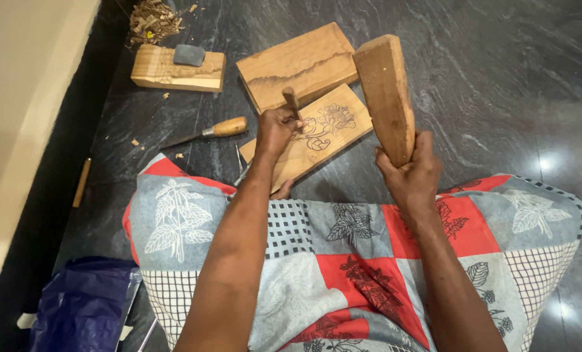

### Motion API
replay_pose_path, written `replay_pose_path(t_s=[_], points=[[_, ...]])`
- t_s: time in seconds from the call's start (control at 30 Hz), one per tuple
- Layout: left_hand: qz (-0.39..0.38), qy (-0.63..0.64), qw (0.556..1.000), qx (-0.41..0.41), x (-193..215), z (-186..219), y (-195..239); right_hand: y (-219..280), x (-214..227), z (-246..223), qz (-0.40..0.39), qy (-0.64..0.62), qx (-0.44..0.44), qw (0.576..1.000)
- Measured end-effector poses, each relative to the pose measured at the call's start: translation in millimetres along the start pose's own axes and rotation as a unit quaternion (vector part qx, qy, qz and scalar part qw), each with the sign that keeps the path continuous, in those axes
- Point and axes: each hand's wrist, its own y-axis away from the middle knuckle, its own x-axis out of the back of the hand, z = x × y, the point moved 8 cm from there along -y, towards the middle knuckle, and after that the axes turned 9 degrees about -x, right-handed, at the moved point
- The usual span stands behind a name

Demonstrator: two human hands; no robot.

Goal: The person sits on the floor and carves a floral design into a rectangular wooden board using a chisel and a wooden mallet. They repeatedly strike the chisel to deepen the lines of the pre-drawn pattern.

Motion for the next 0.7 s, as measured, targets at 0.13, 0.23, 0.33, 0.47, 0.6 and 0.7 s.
replay_pose_path(t_s=[0.13,0.23,0.33,0.47,0.6,0.7], points=[[-0.008,-0.051,0.994,-0.095,-3,23,5,0,7,-11,0.001,-0.014,-0.014,1.000],[-0.039,-0.143,0.979,-0.142,-9,36,6,-1,23,-32,0.038,-0.052,0.033,0.997],[-0.049,-0.167,0.971,-0.167,-13,45,9,-6,29,-42,0.079,-0.157,0.068,0.982],[-0.059,-0.190,0.968,-0.156,-12,48,13,-16,-26,-54,-0.017,0.125,0.160,0.979],[-0.047,-0.179,0.972,-0.142,-12,43,9,-18,-38,-15,-0.062,0.171,0.043,0.982],[0.002,-0.033,0.999,-0.033,2,16,7,-5,-23,-1,0.008,0.021,0.005,1.000]])
